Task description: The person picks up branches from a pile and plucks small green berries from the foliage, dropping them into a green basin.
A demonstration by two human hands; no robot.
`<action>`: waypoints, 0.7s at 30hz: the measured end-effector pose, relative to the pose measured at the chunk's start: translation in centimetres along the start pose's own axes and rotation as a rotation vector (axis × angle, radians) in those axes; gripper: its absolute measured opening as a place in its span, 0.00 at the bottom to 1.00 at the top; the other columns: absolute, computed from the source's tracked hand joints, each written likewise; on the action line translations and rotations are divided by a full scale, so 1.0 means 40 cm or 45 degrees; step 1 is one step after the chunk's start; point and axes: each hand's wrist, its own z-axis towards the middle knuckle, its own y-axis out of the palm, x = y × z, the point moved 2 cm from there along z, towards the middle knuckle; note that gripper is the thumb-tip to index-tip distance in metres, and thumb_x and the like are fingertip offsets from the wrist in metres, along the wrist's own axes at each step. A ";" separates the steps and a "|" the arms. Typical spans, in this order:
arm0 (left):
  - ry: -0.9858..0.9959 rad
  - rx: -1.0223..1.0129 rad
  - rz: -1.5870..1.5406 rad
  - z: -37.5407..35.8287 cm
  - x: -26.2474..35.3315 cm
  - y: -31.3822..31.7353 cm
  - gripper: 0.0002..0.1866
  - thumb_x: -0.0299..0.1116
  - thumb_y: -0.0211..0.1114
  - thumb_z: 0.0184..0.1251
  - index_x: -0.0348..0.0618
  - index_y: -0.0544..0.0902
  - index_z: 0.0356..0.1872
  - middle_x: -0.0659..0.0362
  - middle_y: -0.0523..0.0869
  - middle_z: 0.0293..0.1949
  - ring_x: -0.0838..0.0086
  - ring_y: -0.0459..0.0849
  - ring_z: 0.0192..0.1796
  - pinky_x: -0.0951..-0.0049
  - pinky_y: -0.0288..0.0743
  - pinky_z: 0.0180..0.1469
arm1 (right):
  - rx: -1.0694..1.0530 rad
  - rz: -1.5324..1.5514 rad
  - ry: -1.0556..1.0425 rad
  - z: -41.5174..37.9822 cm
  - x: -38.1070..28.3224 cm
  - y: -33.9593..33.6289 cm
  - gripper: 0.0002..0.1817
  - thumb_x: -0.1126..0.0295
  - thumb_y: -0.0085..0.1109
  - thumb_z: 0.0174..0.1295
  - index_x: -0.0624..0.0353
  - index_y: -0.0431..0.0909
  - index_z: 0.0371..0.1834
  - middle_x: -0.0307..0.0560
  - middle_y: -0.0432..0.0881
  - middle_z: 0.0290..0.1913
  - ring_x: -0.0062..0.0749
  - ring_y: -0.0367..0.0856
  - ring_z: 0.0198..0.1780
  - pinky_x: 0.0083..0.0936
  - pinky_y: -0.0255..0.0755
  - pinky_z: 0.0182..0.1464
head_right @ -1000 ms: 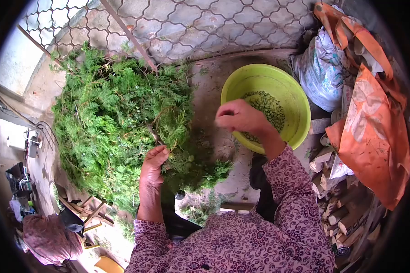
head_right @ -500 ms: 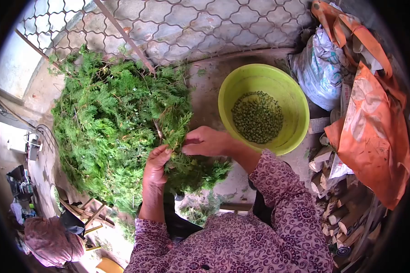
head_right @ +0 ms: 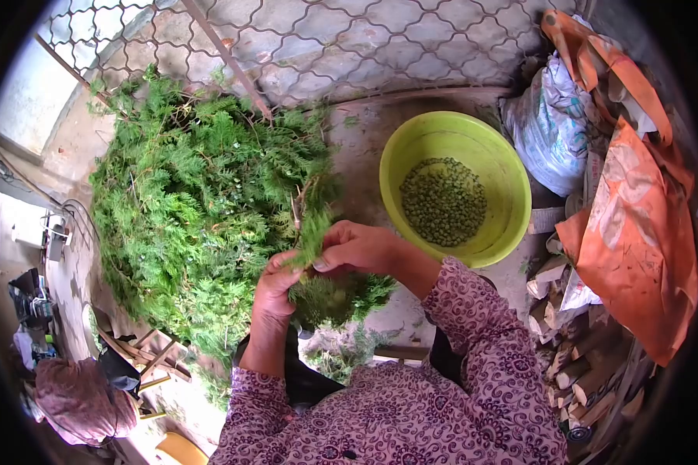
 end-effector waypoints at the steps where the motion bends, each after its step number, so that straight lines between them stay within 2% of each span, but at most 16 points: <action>1: -0.004 -0.095 -0.022 -0.003 -0.003 -0.003 0.11 0.32 0.66 0.52 0.38 0.80 0.35 0.64 0.82 0.31 0.81 0.75 0.33 0.81 0.66 0.40 | -0.004 -0.003 0.003 -0.002 0.015 -0.011 0.12 0.71 0.57 0.53 0.62 0.77 0.40 0.36 0.78 0.32 0.17 0.73 0.30 0.15 0.66 0.35; 3: -0.013 -0.062 -0.085 -0.006 -0.005 -0.008 0.11 0.31 0.67 0.51 0.39 0.80 0.36 0.63 0.82 0.31 0.80 0.76 0.34 0.79 0.68 0.41 | -0.109 -0.078 -0.365 -0.002 0.036 -0.022 0.08 0.73 0.54 0.52 0.63 0.75 0.35 0.40 0.77 0.28 0.20 0.73 0.26 0.16 0.66 0.30; 4: -0.028 -0.031 -0.147 -0.010 -0.007 -0.010 0.12 0.30 0.68 0.49 0.40 0.80 0.36 0.62 0.83 0.32 0.79 0.78 0.35 0.78 0.69 0.42 | -0.112 -0.079 -0.357 0.003 0.037 -0.024 0.08 0.73 0.54 0.52 0.63 0.75 0.35 0.40 0.77 0.28 0.20 0.73 0.26 0.16 0.66 0.30; 6: -0.048 0.019 -0.239 -0.004 -0.011 -0.008 0.11 0.29 0.67 0.50 0.42 0.79 0.36 0.61 0.83 0.32 0.77 0.80 0.35 0.77 0.72 0.42 | -0.297 0.516 -0.481 0.014 0.009 -0.026 0.05 0.75 0.51 0.52 0.63 0.73 0.31 0.42 0.76 0.26 0.22 0.72 0.22 0.17 0.65 0.24; 7: -0.043 0.024 -0.243 0.002 -0.010 -0.006 0.11 0.29 0.67 0.50 0.42 0.79 0.36 0.61 0.83 0.32 0.77 0.80 0.35 0.77 0.72 0.42 | -0.301 0.514 -0.473 0.010 -0.010 -0.025 0.05 0.75 0.51 0.52 0.63 0.73 0.31 0.42 0.76 0.26 0.22 0.72 0.22 0.17 0.65 0.24; 9: -0.102 0.154 -0.291 0.015 -0.008 -0.003 0.08 0.29 0.65 0.54 0.43 0.80 0.36 0.61 0.83 0.32 0.79 0.80 0.34 0.79 0.72 0.41 | 0.102 0.342 -0.381 -0.005 -0.045 -0.031 0.04 0.77 0.49 0.52 0.62 0.71 0.31 0.41 0.75 0.25 0.22 0.70 0.21 0.18 0.64 0.21; 10: 0.009 0.214 -0.236 0.021 0.000 0.008 0.04 0.29 0.62 0.59 0.42 0.79 0.34 0.64 0.82 0.31 0.83 0.77 0.33 0.81 0.71 0.39 | 0.139 0.221 -0.348 -0.008 -0.052 -0.034 0.05 0.76 0.51 0.52 0.62 0.71 0.32 0.42 0.75 0.26 0.21 0.69 0.21 0.16 0.62 0.22; 11: 0.014 0.212 -0.236 0.026 0.002 0.013 0.04 0.29 0.62 0.59 0.42 0.79 0.34 0.64 0.82 0.31 0.83 0.77 0.33 0.81 0.71 0.39 | 0.137 0.217 -0.350 -0.010 -0.053 -0.036 0.05 0.76 0.51 0.52 0.62 0.71 0.32 0.42 0.75 0.26 0.21 0.69 0.21 0.16 0.62 0.22; 13: 0.090 0.350 -0.150 0.034 0.007 0.014 0.03 0.29 0.60 0.61 0.42 0.79 0.33 0.68 0.80 0.28 0.87 0.73 0.31 0.85 0.67 0.36 | 0.162 -0.055 -0.334 -0.010 -0.050 -0.044 0.08 0.71 0.58 0.51 0.60 0.71 0.31 0.38 0.72 0.27 0.17 0.67 0.22 0.16 0.60 0.21; 14: 0.153 0.308 -0.053 0.043 0.002 0.013 0.04 0.29 0.59 0.62 0.41 0.79 0.30 0.71 0.77 0.26 0.90 0.69 0.29 0.86 0.63 0.32 | 0.161 -0.058 -0.329 -0.005 -0.045 -0.044 0.08 0.71 0.58 0.51 0.60 0.71 0.31 0.38 0.72 0.27 0.17 0.67 0.22 0.16 0.60 0.21; 16: 0.195 0.252 0.001 0.052 -0.013 0.005 0.04 0.29 0.58 0.62 0.41 0.78 0.29 0.71 0.76 0.26 0.90 0.68 0.29 0.87 0.62 0.31 | 0.425 -0.915 -0.656 0.003 -0.049 -0.038 0.12 0.69 0.66 0.47 0.62 0.74 0.30 0.36 0.72 0.24 0.15 0.67 0.21 0.16 0.61 0.22; 17: 0.237 0.191 0.061 0.054 -0.016 0.006 0.05 0.28 0.58 0.62 0.41 0.78 0.27 0.71 0.76 0.25 0.90 0.67 0.28 0.87 0.61 0.31 | 0.427 -0.911 -0.653 0.006 -0.044 -0.029 0.12 0.69 0.66 0.47 0.62 0.74 0.30 0.36 0.72 0.24 0.15 0.67 0.21 0.16 0.61 0.22; 19: 0.186 0.152 0.078 0.054 -0.017 0.017 0.06 0.28 0.58 0.62 0.41 0.78 0.26 0.71 0.75 0.25 0.91 0.67 0.28 0.88 0.60 0.31 | 0.576 -1.225 -0.602 0.008 -0.035 -0.008 0.14 0.67 0.69 0.44 0.63 0.76 0.29 0.36 0.72 0.21 0.15 0.68 0.21 0.16 0.62 0.23; 20: 0.140 0.115 0.093 0.054 -0.017 0.022 0.06 0.27 0.57 0.63 0.41 0.77 0.26 0.71 0.75 0.24 0.91 0.67 0.28 0.88 0.60 0.30 | 0.598 -1.254 -0.641 0.015 -0.025 -0.009 0.17 0.61 0.67 0.44 0.64 0.75 0.27 0.46 0.74 0.20 0.25 0.71 0.21 0.23 0.65 0.25; 21: 0.135 0.112 0.098 0.052 -0.016 0.021 0.06 0.27 0.57 0.63 0.41 0.77 0.26 0.71 0.75 0.24 0.91 0.67 0.28 0.88 0.60 0.30 | 0.603 -1.249 -0.642 0.013 -0.026 -0.008 0.17 0.61 0.67 0.44 0.64 0.75 0.27 0.46 0.74 0.20 0.25 0.71 0.21 0.23 0.65 0.25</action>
